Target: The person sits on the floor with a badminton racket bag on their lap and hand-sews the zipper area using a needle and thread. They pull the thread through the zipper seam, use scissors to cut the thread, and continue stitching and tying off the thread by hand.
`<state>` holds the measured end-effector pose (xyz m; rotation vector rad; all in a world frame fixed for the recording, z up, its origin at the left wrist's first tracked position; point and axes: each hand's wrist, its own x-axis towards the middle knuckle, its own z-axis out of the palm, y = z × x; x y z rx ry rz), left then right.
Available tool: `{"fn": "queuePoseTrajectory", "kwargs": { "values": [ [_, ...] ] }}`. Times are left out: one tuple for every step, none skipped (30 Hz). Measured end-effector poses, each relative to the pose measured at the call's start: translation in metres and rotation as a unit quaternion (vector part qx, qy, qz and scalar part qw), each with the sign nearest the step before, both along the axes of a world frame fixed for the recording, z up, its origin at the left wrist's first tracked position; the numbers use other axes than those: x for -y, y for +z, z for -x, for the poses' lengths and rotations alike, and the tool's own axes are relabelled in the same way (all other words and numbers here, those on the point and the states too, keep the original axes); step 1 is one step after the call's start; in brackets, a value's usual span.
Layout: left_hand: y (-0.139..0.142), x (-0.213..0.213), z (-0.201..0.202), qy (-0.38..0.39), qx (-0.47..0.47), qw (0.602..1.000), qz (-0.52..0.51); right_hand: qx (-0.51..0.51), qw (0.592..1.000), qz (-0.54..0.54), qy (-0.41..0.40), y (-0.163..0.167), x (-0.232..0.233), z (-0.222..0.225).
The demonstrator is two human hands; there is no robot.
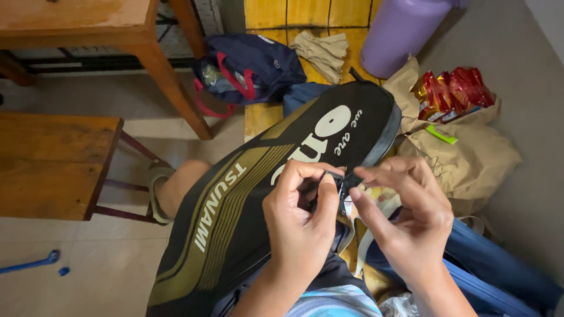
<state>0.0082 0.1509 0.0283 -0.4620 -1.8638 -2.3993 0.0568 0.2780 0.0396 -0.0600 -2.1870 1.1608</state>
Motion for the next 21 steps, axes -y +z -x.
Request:
{"fn": "queuePoseTrajectory", "kwargs": {
  "values": [
    [0.000, 0.000, -0.001, -0.001, -0.003, 1.000, -0.001, 0.001, 1.000, -0.005, -0.001, 0.002, 0.000, -0.001],
    [0.000, 0.000, -0.001, -0.002, -0.007, 1.000, -0.002, 0.002, 1.000, -0.010, -0.001, 0.002, 0.000, -0.002],
    [0.000, 0.000, -0.001, -0.006, -0.007, 1.000, -0.010, 0.002, 1.000, -0.015, -0.001, 0.003, 0.000, -0.003],
    [-0.002, 0.000, 0.000, -0.009, -0.007, 1.000, -0.017, 0.006, 1.000, -0.022, -0.006, 0.001, 0.000, -0.002],
    [-0.003, 0.000, 0.000, -0.012, -0.006, 1.000, -0.024, 0.010, 0.999, -0.029, -0.011, 0.000, -0.002, -0.001],
    [-0.005, 0.000, 0.001, -0.015, 0.003, 0.999, -0.029, 0.014, 0.999, -0.036, -0.016, -0.001, -0.004, 0.000],
    [-0.007, -0.001, 0.002, -0.019, 0.013, 0.999, -0.035, 0.016, 0.999, -0.041, -0.007, -0.002, -0.007, 0.001],
    [-0.009, -0.002, 0.004, -0.022, 0.023, 0.999, -0.041, 0.018, 0.999, -0.046, 0.002, -0.002, -0.011, 0.003],
    [-0.012, -0.002, 0.005, -0.023, 0.025, 0.999, -0.041, 0.020, 0.998, -0.051, 0.011, -0.002, -0.015, 0.005],
    [-0.014, -0.003, 0.006, -0.023, 0.027, 0.998, -0.042, 0.025, 0.997, -0.069, 0.018, -0.001, -0.018, 0.007],
    [-0.016, -0.003, 0.007, -0.024, 0.030, 0.998, -0.042, 0.031, 0.995, -0.087, 0.024, -0.001, -0.020, 0.010],
    [-0.018, -0.004, 0.008, -0.023, 0.020, 0.999, -0.040, 0.037, 0.993, -0.106, 0.031, 0.000, -0.023, 0.012],
    [-0.020, -0.005, 0.009, -0.022, 0.011, 0.999, -0.037, 0.036, 0.993, -0.111, 0.034, 0.002, -0.024, 0.014],
    [-0.023, -0.005, 0.009, -0.020, 0.001, 0.999, -0.035, 0.036, 0.992, -0.116, 0.038, 0.003, -0.026, 0.017],
    [-0.024, -0.005, 0.008, -0.025, 0.012, 0.999, -0.032, 0.035, 0.991, -0.121, 0.042, 0.004, -0.026, 0.020],
    [-0.026, -0.005, 0.008, -0.029, 0.023, 0.999, -0.029, 0.049, 0.991, -0.114, 0.044, 0.005, -0.026, 0.023],
    [-0.028, -0.005, 0.008, -0.034, 0.034, 0.999, -0.026, 0.064, 0.991, -0.108, 0.046, 0.006, -0.027, 0.024],
    [-0.030, -0.005, 0.009, -0.028, 0.026, 0.999, -0.026, 0.078, 0.991, -0.102, 0.048, 0.007, -0.027, 0.026],
    [-0.032, -0.006, 0.010, -0.023, 0.019, 0.999, -0.026, 0.082, 0.989, -0.110, 0.053, 0.007, -0.026, 0.026],
    [-0.034, -0.006, 0.011, -0.019, 0.011, 0.999, -0.027, 0.086, 0.988, -0.118, 0.058, 0.008, -0.026, 0.028],
    [-0.035, -0.006, 0.012, -0.017, 0.013, 0.999, -0.026, 0.090, 0.986, -0.127, 0.062, 0.008, -0.026, 0.029]
  ]
}}
